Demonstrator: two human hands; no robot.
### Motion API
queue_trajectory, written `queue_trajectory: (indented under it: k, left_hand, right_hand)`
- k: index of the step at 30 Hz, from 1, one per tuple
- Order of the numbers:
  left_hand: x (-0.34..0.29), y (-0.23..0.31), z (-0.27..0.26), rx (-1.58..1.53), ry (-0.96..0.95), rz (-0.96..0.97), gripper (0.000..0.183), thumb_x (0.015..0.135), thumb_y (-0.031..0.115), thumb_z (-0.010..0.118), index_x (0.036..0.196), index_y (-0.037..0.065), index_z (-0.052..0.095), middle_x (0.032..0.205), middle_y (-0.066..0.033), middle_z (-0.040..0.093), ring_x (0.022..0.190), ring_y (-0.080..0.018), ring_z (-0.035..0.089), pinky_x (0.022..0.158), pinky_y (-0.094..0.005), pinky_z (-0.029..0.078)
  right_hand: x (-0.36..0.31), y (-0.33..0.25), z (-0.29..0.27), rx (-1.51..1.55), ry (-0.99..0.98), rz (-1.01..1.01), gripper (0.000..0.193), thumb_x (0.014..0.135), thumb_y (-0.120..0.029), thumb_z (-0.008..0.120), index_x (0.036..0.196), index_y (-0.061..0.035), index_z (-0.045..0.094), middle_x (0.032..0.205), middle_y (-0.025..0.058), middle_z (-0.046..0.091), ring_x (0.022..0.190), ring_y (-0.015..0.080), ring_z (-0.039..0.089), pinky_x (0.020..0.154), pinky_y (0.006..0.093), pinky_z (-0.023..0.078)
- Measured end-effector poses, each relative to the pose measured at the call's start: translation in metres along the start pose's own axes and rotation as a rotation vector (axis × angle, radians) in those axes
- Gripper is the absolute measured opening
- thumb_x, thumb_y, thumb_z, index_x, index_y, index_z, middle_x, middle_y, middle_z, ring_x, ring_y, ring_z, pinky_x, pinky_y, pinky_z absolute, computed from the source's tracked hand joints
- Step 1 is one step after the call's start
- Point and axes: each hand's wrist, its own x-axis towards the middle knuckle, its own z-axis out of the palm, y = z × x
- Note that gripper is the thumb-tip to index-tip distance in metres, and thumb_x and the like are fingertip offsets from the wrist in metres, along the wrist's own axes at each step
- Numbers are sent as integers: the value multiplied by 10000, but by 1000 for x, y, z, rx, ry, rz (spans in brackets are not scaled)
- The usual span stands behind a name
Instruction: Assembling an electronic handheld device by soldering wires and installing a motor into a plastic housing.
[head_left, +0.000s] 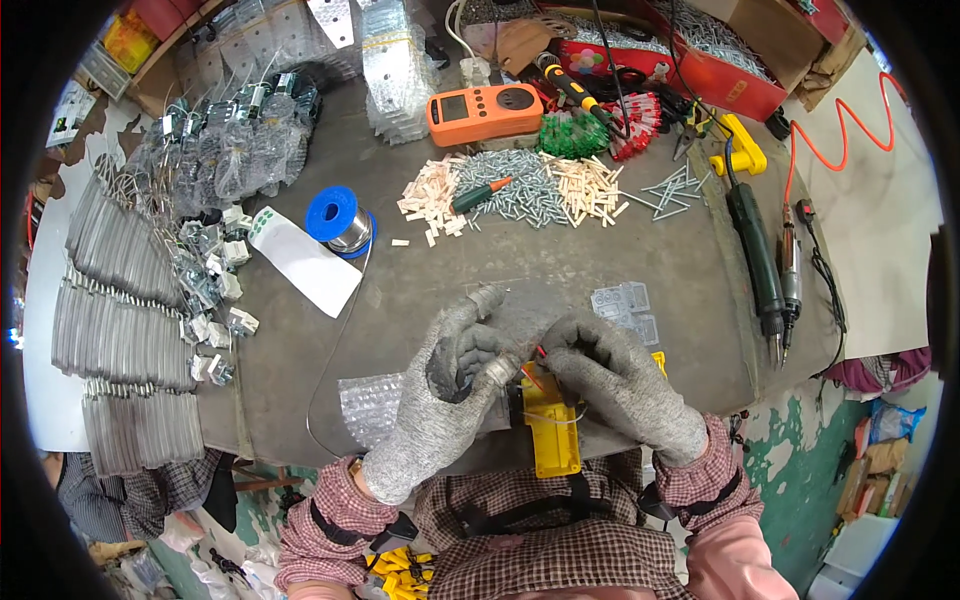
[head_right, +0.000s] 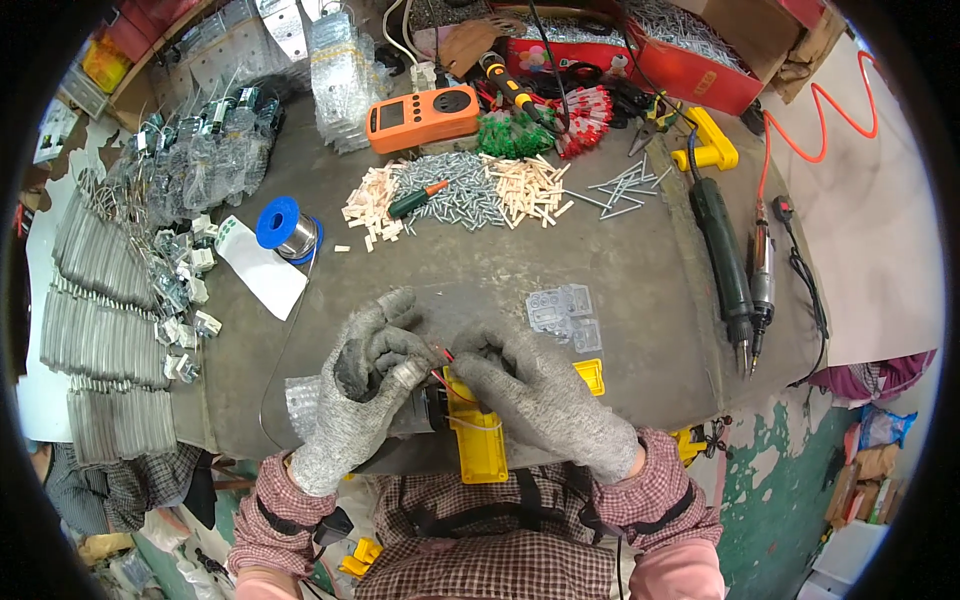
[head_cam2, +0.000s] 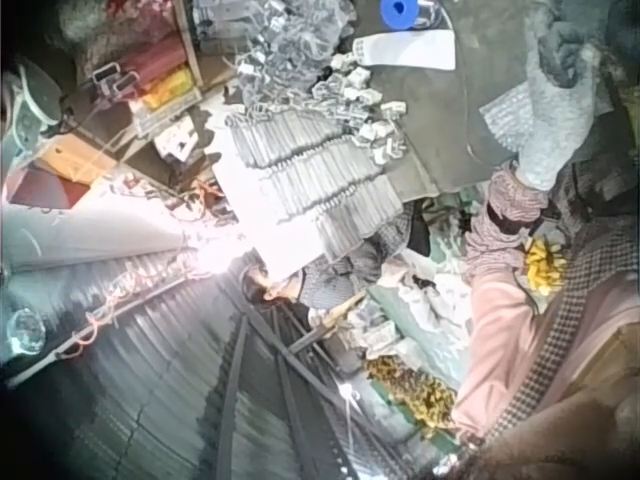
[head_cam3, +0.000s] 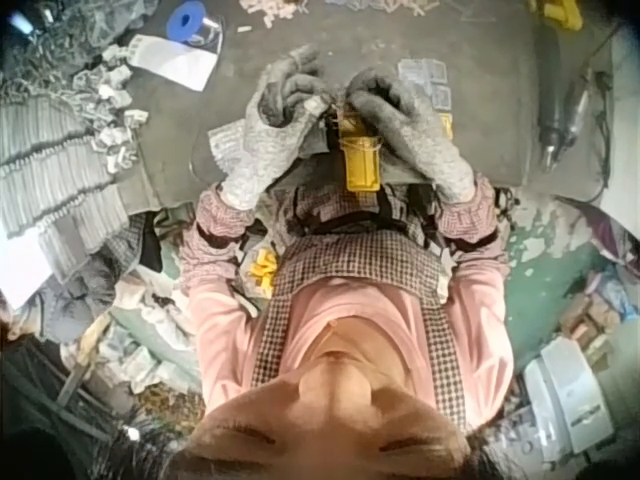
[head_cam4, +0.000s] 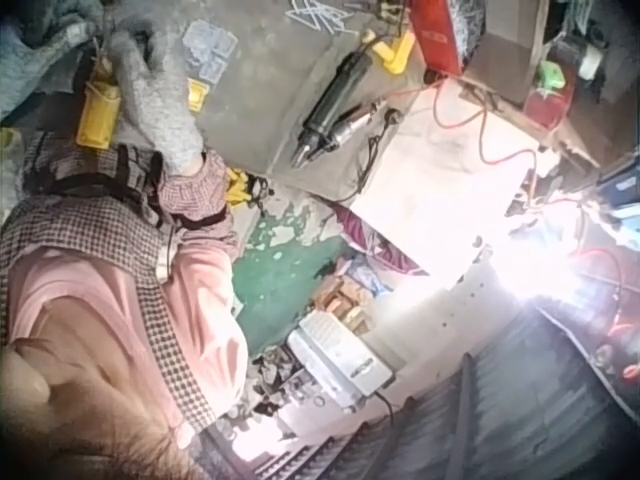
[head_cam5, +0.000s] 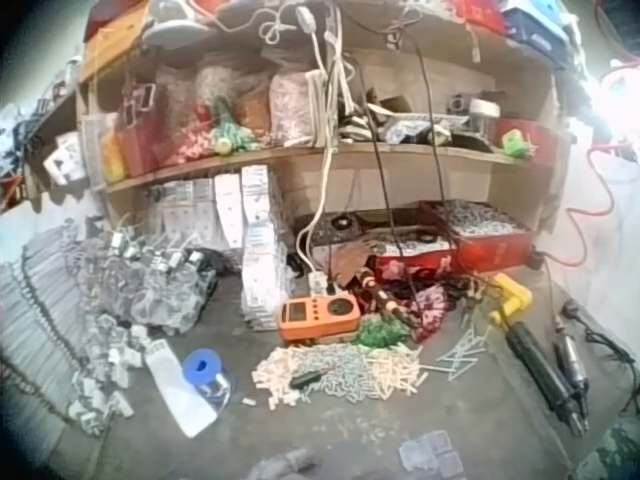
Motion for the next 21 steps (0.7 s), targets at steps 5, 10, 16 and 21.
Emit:
queue_trajectory:
  k: [5,10,16,21]
  left_hand:
    - [1,-4,-3,7,-2,-1,613,959,-25,613,1501,-32,326,1218,-168,620,1077,-166,636,941,-288,524]
    - [1,-1,-2,3,10,6,615,961,-20,613,1504,-29,324,1181,-160,632,1063,-156,637,940,-289,525]
    - [-5,3,-3,3,27,-4,624,955,-23,612,1506,-19,317,1131,-147,634,1049,-161,636,935,-293,525]
    - [-6,1,2,45,65,40,625,958,-37,581,1507,-18,283,1091,-135,633,1041,-178,645,912,-296,527]
  right_hand:
    - [5,-25,-7,115,-131,341,155,1008,-167,583,1064,-25,611,871,34,627,767,95,585,676,259,496]
    - [4,-21,-4,-63,-148,256,120,982,-138,618,1017,-24,606,920,34,639,807,116,612,725,273,512]
    - [3,-23,0,-195,-145,159,105,965,-123,644,1009,-32,613,950,64,661,839,126,641,730,301,520]
    - [-2,-15,12,168,215,203,118,922,-92,663,1017,-39,618,880,72,643,801,143,643,710,309,523]
